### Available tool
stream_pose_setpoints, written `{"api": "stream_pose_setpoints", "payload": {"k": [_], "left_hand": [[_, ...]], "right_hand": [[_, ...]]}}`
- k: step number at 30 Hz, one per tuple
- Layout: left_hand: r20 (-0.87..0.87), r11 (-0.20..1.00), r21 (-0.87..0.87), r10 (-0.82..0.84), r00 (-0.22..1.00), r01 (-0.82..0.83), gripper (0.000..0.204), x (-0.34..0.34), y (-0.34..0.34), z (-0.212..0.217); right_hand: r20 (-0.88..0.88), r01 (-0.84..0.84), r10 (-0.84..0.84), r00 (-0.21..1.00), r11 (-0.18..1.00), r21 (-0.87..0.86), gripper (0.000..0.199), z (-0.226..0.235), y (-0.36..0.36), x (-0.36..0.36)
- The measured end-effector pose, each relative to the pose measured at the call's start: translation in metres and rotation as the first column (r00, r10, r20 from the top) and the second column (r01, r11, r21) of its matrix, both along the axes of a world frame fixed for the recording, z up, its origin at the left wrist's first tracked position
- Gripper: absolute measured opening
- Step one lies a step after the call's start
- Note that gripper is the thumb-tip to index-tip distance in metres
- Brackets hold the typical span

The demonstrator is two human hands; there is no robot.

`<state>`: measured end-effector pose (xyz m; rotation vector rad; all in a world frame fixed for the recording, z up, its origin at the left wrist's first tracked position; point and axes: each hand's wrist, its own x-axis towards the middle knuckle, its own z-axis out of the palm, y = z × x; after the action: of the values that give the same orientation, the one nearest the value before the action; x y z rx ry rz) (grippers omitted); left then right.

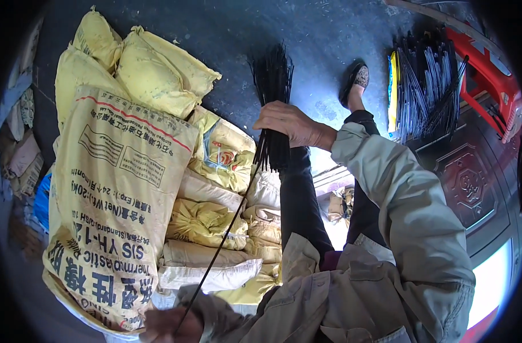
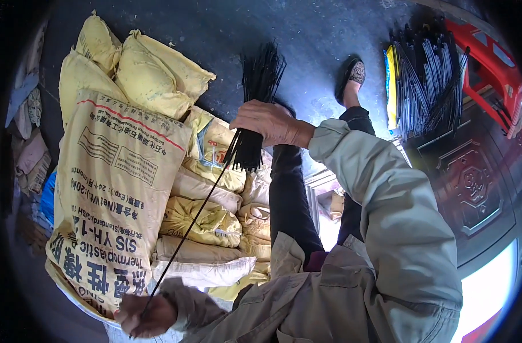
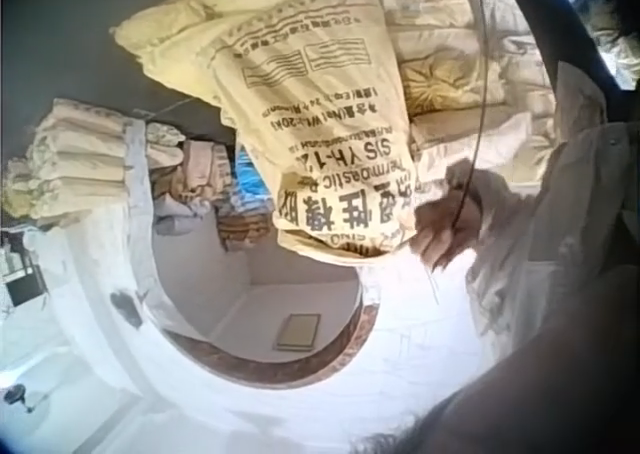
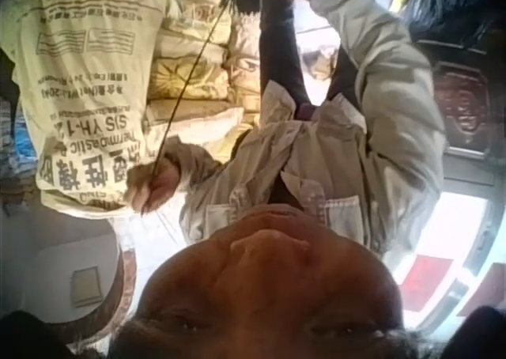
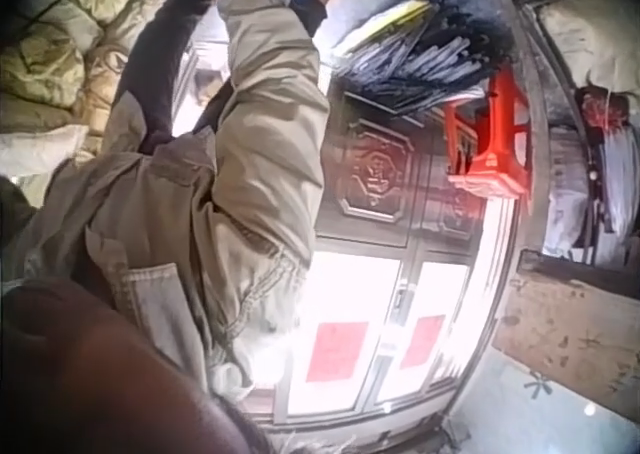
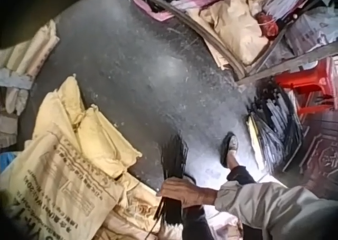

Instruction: The recorder is taking bundles of black fibers from sacks and placing them on a work table in a workshop.

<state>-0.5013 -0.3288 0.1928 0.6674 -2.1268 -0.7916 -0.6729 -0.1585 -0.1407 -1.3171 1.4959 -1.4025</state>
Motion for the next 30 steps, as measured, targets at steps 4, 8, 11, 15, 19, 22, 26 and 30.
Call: {"api": "stream_pose_setpoints", "payload": {"k": [4, 8, 11, 15, 19, 22, 26, 30], "left_hand": [[0.000, 0.994, -0.079, 0.079, 0.997, -0.079, 0.033, -0.028, -0.009, 0.078], [-0.254, 0.922, 0.378, 0.193, 0.948, -0.086, 0.024, -0.023, -0.018, 0.199], [-0.379, 0.903, 0.430, 0.182, 0.907, -0.001, 0.025, 0.005, -0.025, 0.226], [-0.073, 0.922, -0.195, 0.326, 0.942, -0.334, 0.029, -0.011, -0.027, 0.161], [0.242, 0.585, -0.780, 0.610, 0.754, -0.223, 0.047, -0.061, -0.021, 0.031], [0.371, 1.000, -0.022, 0.010, 0.929, -0.002, 0.044, -0.075, -0.009, -0.122], [0.530, 0.933, 0.269, -0.349, 0.773, 0.238, 0.018, -0.092, 0.035, -0.213], [0.507, 0.881, 0.387, -0.450, 0.735, 0.272, 0.025, -0.077, 0.060, -0.224]], "right_hand": [[-0.019, 0.005, -0.005, 1.000, 0.999, -0.038, 0.032, 0.001, -0.006, 0.000], [0.009, 0.003, -0.002, 1.000, 0.998, -0.056, 0.022, -0.007, 0.004, 0.002], [0.016, -0.016, 0.017, 1.000, 0.999, -0.047, 0.020, -0.006, 0.007, 0.010], [0.003, -0.063, 0.063, 0.998, 0.998, -0.001, 0.021, -0.001, 0.008, 0.015], [0.014, -0.079, 0.079, 0.997, 0.997, -0.022, 0.020, 0.005, 0.001, 0.006], [0.070, -0.012, 0.010, 0.998, 1.000, 0.015, 0.020, 0.005, 0.012, 0.003], [0.090, 0.054, -0.064, 0.994, 0.993, 0.109, 0.021, 0.005, 0.012, 0.005], [0.117, 0.191, -0.205, 0.972, 0.974, 0.121, 0.020, 0.009, 0.011, -0.008]]}}
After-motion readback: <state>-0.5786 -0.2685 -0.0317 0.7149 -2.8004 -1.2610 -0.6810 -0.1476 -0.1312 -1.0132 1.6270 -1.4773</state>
